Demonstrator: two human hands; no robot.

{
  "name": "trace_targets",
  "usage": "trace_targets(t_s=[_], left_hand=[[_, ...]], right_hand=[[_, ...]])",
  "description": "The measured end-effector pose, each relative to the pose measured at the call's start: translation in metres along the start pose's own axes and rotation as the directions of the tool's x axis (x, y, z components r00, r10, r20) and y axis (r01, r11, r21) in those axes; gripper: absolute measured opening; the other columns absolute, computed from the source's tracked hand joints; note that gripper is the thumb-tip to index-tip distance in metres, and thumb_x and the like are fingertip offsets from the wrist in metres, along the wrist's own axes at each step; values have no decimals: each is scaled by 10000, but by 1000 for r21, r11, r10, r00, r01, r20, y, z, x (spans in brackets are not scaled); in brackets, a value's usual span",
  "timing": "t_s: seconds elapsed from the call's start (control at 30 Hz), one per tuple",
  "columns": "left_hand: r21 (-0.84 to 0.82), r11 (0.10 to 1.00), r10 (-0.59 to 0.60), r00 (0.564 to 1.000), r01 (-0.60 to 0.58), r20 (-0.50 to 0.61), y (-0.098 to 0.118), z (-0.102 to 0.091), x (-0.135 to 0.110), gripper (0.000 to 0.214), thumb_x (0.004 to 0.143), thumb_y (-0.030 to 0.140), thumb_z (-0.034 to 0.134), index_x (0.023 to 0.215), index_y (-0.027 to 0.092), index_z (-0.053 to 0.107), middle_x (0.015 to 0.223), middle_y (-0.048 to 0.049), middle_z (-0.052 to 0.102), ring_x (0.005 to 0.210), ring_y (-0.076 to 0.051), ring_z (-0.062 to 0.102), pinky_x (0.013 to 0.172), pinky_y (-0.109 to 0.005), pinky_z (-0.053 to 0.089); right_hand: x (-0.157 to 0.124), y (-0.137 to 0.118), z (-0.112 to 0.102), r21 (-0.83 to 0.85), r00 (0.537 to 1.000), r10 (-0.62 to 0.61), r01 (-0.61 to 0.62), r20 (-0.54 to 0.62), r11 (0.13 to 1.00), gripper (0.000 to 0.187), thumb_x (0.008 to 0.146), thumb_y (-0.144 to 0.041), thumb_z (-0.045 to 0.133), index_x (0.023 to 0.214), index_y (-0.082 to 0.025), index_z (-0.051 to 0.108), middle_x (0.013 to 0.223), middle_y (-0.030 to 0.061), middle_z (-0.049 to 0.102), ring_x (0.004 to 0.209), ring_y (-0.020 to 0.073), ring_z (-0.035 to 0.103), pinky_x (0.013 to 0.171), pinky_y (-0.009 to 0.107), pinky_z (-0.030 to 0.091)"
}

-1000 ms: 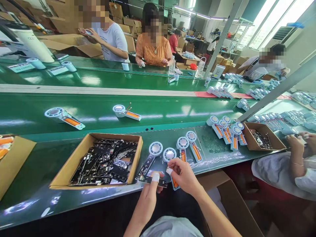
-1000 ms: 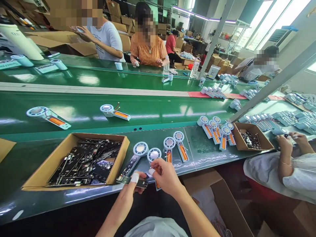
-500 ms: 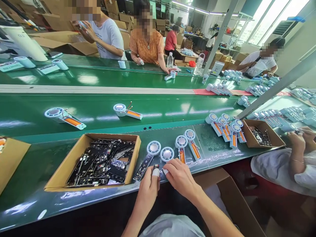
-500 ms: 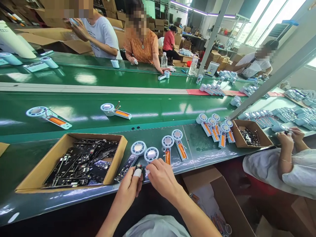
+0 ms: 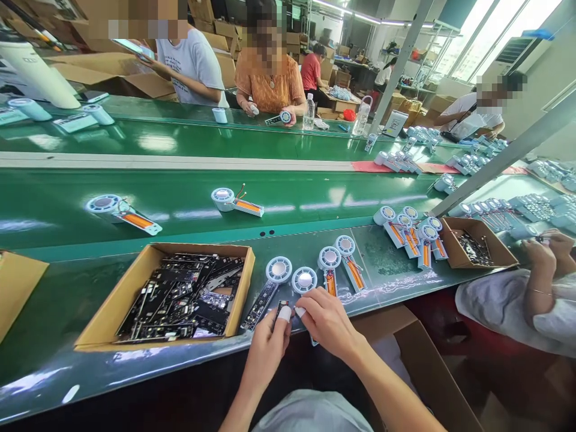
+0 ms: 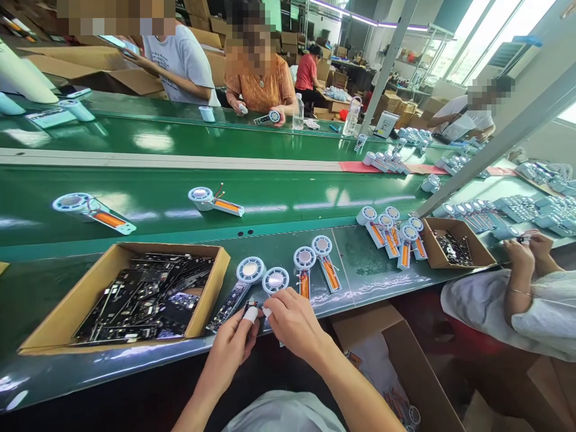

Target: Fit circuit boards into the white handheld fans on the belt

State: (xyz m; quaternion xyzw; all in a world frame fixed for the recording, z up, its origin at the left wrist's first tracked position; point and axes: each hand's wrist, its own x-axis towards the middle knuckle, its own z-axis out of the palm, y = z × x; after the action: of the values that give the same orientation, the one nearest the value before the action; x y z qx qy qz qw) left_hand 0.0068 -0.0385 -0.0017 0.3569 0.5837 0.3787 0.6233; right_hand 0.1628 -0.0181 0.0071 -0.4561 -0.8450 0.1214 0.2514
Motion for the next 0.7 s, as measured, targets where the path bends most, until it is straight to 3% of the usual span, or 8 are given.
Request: trace_targets(t_s=[0.2, 0.4, 0.7], left_hand=[[222, 960, 164, 986, -169, 41, -8, -2, 1, 441, 852, 606, 471, 624, 229, 499, 490, 70, 375, 431, -112, 331, 430, -246, 247], [384, 871, 338, 941, -307, -15, -12, -2, 0, 315, 885, 450, 456, 646, 250, 504, 609, -6, 539, 593, -194, 476, 572, -295, 337], [506, 761, 466, 885, -406, 10, -18, -4, 1, 221, 902, 335, 437, 713, 271, 532, 694, -49, 609, 658, -255, 590, 636, -339, 422]], right_hand=[[5, -7, 0, -123, 999, -28, 31, 31, 992, 126, 949, -85, 531, 925, -187, 602, 875, 48, 647, 775, 188, 569, 657, 285, 419], [5, -12, -3, -198, 998, 2, 11, 65, 980, 127, 930, -72, 557, 895, -191, 587, 869, 54, 634, 773, 201, 568, 648, 294, 415], [8, -14, 2, -265, 995, -12, 37, 96, 964, 172, 940, -64, 521, 841, -191, 583, 829, 57, 628, 737, 206, 559, 636, 304, 432]])
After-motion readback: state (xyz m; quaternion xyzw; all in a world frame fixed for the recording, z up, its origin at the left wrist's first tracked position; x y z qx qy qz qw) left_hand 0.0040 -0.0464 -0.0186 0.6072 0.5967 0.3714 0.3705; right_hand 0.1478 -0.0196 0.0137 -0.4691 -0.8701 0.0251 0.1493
